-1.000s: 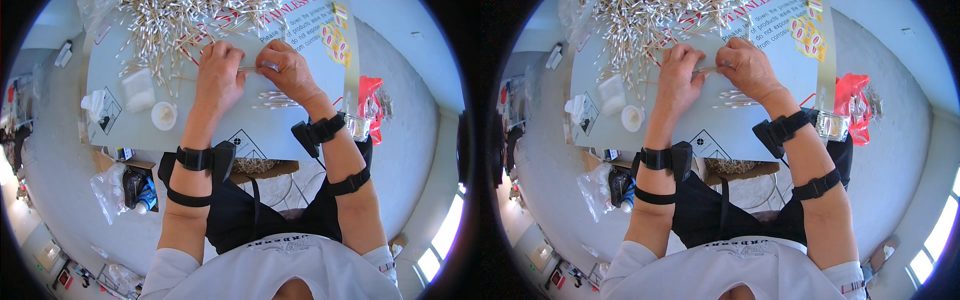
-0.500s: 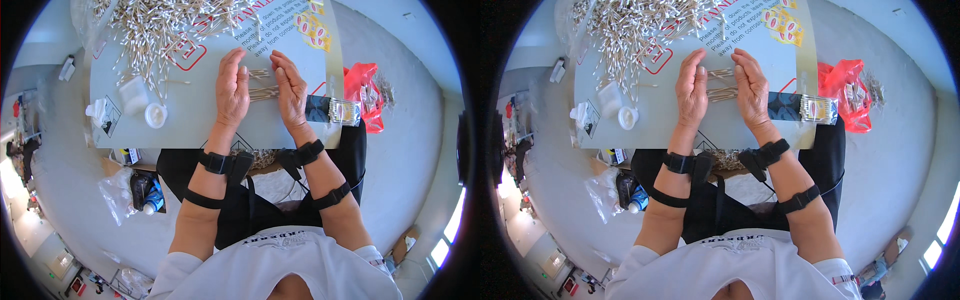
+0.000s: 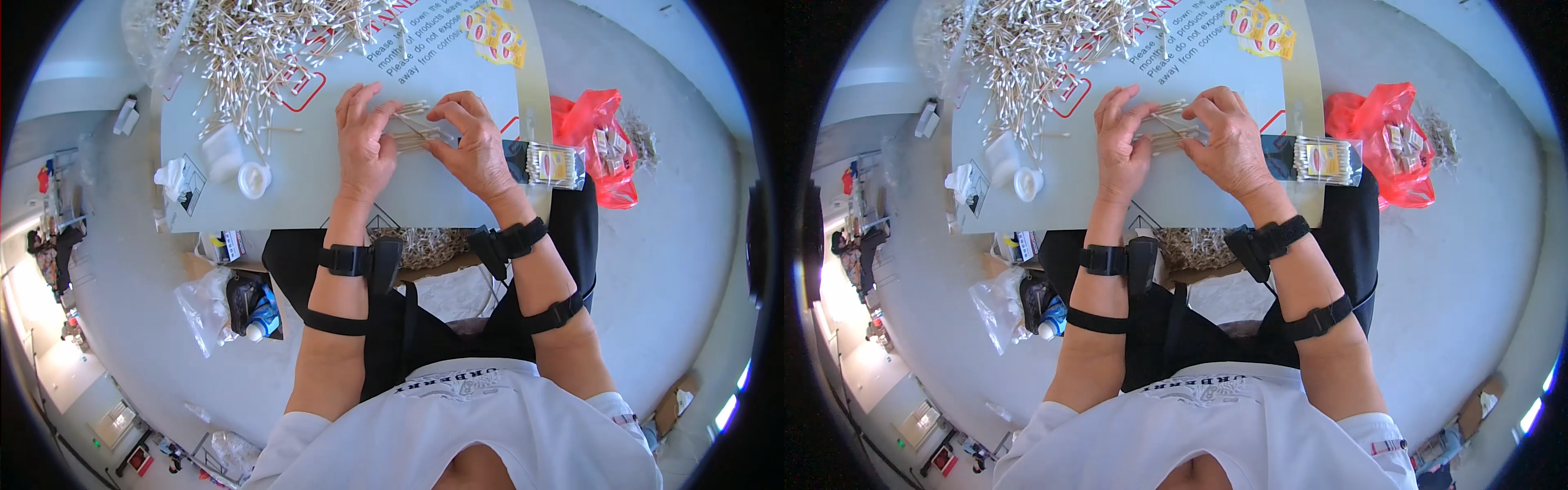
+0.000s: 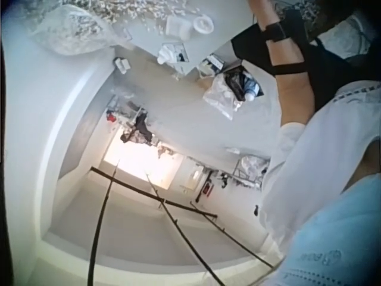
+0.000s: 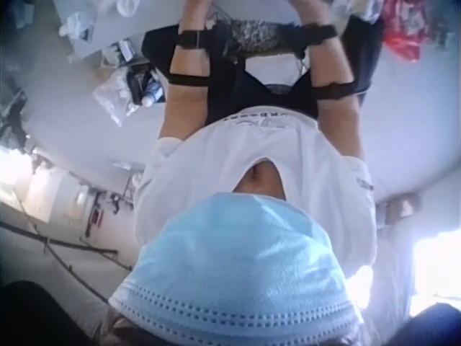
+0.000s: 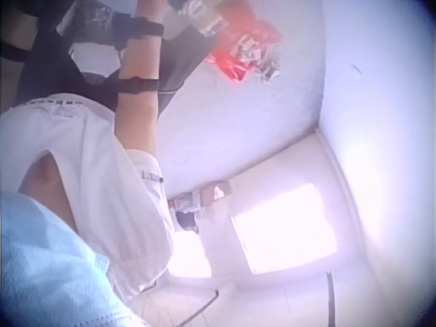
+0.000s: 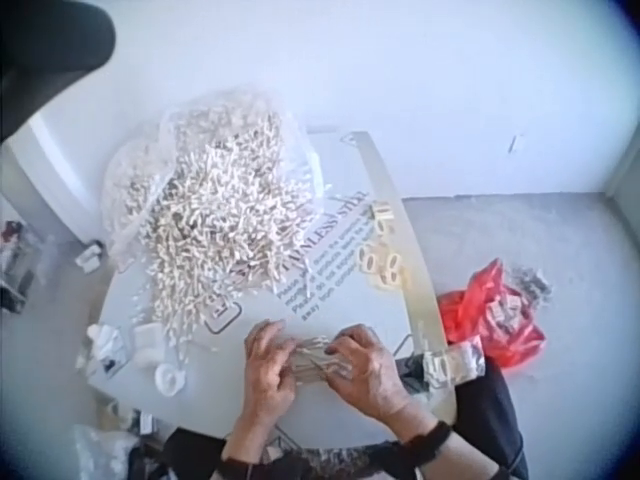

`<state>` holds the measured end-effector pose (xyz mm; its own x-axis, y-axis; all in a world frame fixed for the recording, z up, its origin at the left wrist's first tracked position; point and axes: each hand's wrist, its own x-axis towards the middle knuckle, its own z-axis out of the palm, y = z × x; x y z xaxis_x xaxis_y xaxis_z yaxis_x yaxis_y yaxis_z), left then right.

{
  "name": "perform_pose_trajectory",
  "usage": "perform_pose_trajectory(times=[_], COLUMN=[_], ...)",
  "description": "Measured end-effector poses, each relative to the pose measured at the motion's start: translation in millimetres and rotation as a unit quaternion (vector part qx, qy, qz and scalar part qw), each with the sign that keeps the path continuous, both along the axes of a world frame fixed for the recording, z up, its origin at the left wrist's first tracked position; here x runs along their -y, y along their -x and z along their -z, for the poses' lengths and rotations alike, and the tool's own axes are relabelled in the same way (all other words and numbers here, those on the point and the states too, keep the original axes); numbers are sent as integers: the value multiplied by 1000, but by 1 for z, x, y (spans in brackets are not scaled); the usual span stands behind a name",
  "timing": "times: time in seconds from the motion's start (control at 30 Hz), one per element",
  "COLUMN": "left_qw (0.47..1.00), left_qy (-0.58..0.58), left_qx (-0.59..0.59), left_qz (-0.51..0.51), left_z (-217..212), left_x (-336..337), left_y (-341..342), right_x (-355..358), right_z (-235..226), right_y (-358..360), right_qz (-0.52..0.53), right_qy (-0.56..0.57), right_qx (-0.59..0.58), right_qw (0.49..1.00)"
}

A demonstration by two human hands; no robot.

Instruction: Packaging and sorting cotton swabs into small plastic bags.

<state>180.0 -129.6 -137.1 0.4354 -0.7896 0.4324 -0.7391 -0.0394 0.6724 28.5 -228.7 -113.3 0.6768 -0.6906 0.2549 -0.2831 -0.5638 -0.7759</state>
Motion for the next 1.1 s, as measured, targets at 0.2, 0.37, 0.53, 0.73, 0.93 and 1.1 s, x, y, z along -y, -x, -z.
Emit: perform_pose_trajectory(times=[0.2, 0.37, 0.53, 0.73, 0.93, 1.1], left_qw=[995, 995, 993, 993, 993, 995], left_qy=[-18, -13, -33, -31, -1, -24], left_qx=[94, 95, 110, 99, 80, 82], left_qz=[-20, -22, -26, -50, -84, -49], left_z=[0, 2, -2, -2, 0, 0], left_x=[-4, -4, 1, 5, 10, 7], left_y=[2, 2, 7, 13, 13, 12], right_x=[1, 8, 19, 26, 22, 21], right_z=[9, 14, 18, 23, 24, 24], right_y=[19, 19, 2, -16, -12, -20], right_qz=[34, 21, -6, 18, -53, -29], right_qy=[9, 37, 106, -12, 27, 55], right_qx=[-20, -11, -6, 106, 73, 36], right_qw=[999, 999, 994, 994, 996, 997])
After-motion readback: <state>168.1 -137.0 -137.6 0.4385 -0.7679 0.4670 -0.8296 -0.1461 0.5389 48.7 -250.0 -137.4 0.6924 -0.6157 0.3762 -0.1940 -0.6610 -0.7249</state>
